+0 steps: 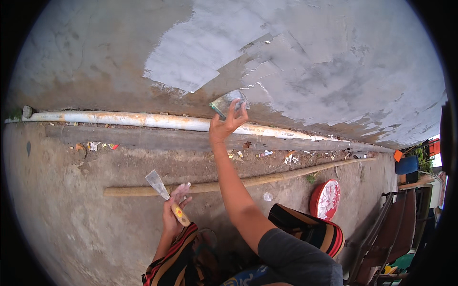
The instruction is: The person applies white plaster to a weathered exterior wall using a trowel and a smaller scraper. They repeatedly scoop plaster from a red bucket, spread it on the wall, and smooth the surface. The person occasionally scrapes excess plaster from the trowel and continues working on adjacent sections.
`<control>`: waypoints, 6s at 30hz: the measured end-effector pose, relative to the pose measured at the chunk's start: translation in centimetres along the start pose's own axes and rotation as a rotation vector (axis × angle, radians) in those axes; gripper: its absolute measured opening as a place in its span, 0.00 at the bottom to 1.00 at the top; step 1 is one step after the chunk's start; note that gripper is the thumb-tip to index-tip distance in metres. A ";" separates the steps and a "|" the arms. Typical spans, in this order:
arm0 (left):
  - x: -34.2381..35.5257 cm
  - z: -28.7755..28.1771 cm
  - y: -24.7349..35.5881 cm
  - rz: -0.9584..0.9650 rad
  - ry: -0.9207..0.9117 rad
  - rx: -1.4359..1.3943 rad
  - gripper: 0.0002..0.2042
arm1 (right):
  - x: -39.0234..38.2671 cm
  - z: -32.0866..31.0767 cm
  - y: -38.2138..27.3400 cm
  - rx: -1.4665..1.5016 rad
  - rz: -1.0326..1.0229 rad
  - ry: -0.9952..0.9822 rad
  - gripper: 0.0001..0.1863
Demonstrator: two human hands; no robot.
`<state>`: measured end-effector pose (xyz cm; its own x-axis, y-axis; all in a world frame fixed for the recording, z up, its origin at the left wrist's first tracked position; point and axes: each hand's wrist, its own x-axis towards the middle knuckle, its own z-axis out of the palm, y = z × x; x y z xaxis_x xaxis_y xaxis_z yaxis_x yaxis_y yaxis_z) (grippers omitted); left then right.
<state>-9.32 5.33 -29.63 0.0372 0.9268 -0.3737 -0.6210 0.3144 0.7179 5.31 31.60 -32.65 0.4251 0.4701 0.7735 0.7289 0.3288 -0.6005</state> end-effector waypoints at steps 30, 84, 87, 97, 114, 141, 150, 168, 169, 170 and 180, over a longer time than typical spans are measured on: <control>0.3 -0.9 0.5 0.002 -0.023 0.022 0.29 | -1.3 -2.8 -5.0 0.220 0.025 -0.294 0.35; -0.3 -2.1 0.9 0.028 0.014 -0.025 0.28 | 6.1 1.0 -7.8 -0.014 -0.197 0.112 0.32; -0.4 -2.5 1.3 0.034 0.037 -0.012 0.28 | 5.0 3.4 -7.0 -0.073 -0.183 0.169 0.32; -0.1 -1.7 1.2 0.042 -0.011 -0.044 0.27 | -3.2 -3.5 -6.7 0.117 -0.044 -0.274 0.28; -1.6 -2.2 2.1 0.075 0.051 -0.006 0.28 | 7.0 -1.8 -11.8 0.259 0.208 0.127 0.28; -1.8 -2.8 2.3 0.092 0.069 -0.010 0.27 | 0.8 5.1 -6.2 -0.046 -0.224 0.020 0.34; -1.6 -1.9 2.3 0.104 0.005 -0.038 0.28 | -3.2 -6.7 -7.5 0.174 0.503 -0.303 0.31; -2.4 -2.1 2.9 0.102 0.048 -0.017 0.26 | 3.5 -1.4 -9.2 0.326 0.451 0.121 0.24; -2.4 -2.3 2.9 0.103 0.054 -0.014 0.26 | 4.1 -1.0 -10.5 0.320 0.440 0.137 0.25; -2.5 -2.4 2.9 0.102 0.059 -0.014 0.26 | 4.5 -0.6 -11.2 0.312 0.428 0.154 0.26; -2.3 -3.0 2.5 0.061 0.072 0.009 0.28 | -0.9 1.6 -9.2 0.115 -0.101 -0.209 0.42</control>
<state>-13.31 3.40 -28.78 -0.0568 0.9274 -0.3697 -0.6133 0.2597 0.7459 -2.69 29.45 -28.15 0.2244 0.5855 0.7790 0.6912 0.4679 -0.5507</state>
